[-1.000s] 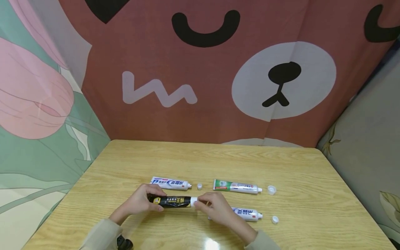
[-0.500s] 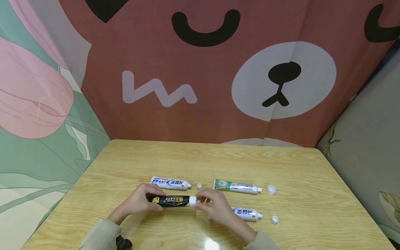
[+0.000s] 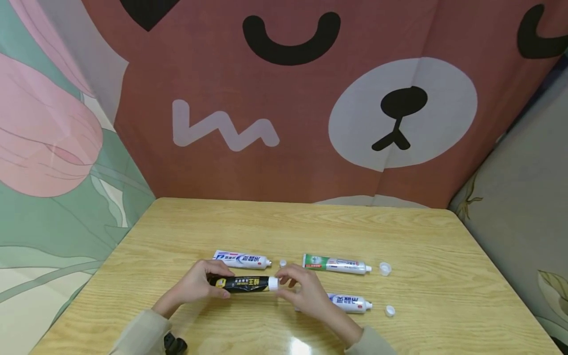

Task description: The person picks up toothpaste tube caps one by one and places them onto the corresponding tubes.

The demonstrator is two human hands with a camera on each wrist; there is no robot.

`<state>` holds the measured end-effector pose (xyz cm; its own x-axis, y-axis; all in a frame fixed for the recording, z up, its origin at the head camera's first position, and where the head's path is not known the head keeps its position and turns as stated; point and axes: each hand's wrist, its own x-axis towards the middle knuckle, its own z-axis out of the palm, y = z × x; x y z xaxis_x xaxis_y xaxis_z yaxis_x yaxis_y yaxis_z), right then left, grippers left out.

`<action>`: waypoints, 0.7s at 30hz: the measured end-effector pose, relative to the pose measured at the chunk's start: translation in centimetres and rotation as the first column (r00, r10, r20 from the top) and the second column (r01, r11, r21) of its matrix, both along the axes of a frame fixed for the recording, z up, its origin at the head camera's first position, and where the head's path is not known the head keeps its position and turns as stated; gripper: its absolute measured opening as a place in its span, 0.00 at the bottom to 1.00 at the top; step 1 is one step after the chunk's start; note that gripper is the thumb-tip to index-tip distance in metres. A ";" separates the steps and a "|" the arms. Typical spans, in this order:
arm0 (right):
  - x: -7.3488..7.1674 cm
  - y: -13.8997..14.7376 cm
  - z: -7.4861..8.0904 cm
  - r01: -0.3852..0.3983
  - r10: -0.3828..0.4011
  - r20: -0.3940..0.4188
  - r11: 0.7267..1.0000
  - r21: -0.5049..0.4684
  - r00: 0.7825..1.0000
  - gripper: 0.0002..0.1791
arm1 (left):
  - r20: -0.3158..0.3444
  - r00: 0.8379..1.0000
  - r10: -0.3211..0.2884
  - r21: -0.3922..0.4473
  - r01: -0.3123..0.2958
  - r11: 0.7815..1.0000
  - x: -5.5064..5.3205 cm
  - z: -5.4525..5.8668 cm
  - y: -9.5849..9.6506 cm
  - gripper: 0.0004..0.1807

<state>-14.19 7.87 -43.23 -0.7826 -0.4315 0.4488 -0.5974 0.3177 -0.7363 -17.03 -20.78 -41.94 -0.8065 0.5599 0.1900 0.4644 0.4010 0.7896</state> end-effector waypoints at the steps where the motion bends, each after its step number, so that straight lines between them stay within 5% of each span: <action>1: 0.0 0.0 0.0 0.000 0.000 0.003 1.000 -0.005 1.000 0.16 | -0.006 1.000 -0.007 0.006 0.007 1.000 0.0 0.0 0.0 0.19; 14: 0.0 -0.3 -0.2 0.018 -0.018 0.014 1.000 0.003 1.000 0.14 | 0.035 0.999 -0.022 0.032 0.021 0.999 0.1 0.0 0.1 0.18; 21: 0.2 -0.7 0.0 0.041 -0.028 0.184 0.997 -0.067 0.983 0.12 | 0.028 1.000 0.001 -0.005 -0.001 1.000 0.4 0.4 0.6 0.17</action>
<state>-13.99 7.13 -43.19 -0.8679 -0.3755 0.3252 -0.4405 0.2792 -0.8532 -16.68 -20.18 -41.54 -0.8122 0.5597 0.1644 0.4413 0.4051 0.8007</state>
